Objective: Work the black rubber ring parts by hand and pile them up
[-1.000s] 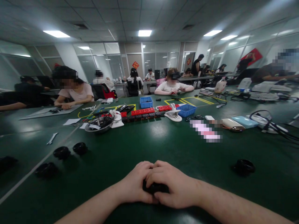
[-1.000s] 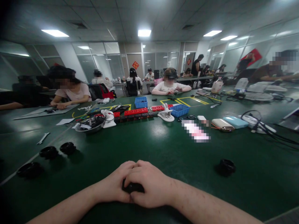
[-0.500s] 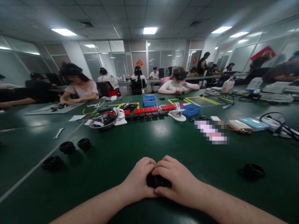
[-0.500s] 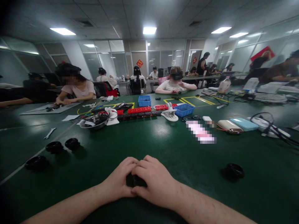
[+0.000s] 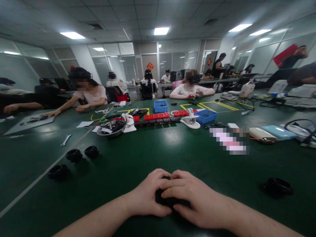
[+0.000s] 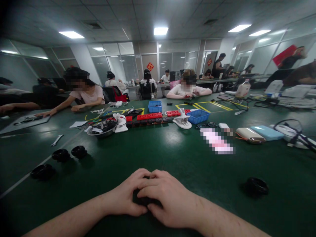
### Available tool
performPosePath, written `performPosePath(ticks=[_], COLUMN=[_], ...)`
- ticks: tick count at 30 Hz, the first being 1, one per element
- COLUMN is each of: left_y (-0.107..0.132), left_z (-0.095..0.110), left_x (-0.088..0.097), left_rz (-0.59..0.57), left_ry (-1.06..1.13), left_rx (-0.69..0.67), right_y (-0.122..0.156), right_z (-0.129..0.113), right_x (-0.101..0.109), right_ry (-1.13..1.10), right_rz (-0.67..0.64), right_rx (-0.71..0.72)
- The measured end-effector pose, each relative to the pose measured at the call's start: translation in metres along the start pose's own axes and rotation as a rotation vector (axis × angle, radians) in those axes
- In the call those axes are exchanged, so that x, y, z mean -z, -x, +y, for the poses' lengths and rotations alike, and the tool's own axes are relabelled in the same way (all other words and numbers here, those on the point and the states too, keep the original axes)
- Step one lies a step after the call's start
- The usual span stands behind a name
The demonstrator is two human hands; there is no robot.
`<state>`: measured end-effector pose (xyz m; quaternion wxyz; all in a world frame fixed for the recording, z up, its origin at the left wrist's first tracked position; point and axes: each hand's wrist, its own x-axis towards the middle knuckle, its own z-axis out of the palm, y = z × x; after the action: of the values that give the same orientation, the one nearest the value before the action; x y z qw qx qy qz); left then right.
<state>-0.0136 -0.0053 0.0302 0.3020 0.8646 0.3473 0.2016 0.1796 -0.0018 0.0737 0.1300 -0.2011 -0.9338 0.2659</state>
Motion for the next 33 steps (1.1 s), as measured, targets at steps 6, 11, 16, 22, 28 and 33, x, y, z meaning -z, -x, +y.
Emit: performPosePath(ticks=[6,11,16,22,28,33], left_y=[-0.002,-0.004,-0.005,-0.005,-0.002,-0.001], left_z=[-0.001,0.0,-0.002,-0.001,-0.003,0.001], left_x=[-0.013,-0.016,-0.007,0.003,0.006,-0.006], left_rz=[0.136,0.189,0.082,-0.131,-0.107,0.106], left_ry=[-0.124,-0.132,-0.036,-0.044,-0.054,-0.222], left_rx=[0.14,0.2,0.112,0.094,0.055,0.176], right_y=[-0.002,-0.001,0.001,0.003,0.004,0.004], right_z=[0.005,0.009,0.008,0.011,0.011,0.012], right_x=[-0.004,-0.004,-0.001,-0.007,-0.009,-0.012], right_ry=[0.001,0.015,-0.017,-0.097,-0.067,0.092], right_rz=[0.043,0.077,0.045,0.038,0.061,0.136], right_rx=[-0.014,-0.018,0.048,0.2,0.213,0.061])
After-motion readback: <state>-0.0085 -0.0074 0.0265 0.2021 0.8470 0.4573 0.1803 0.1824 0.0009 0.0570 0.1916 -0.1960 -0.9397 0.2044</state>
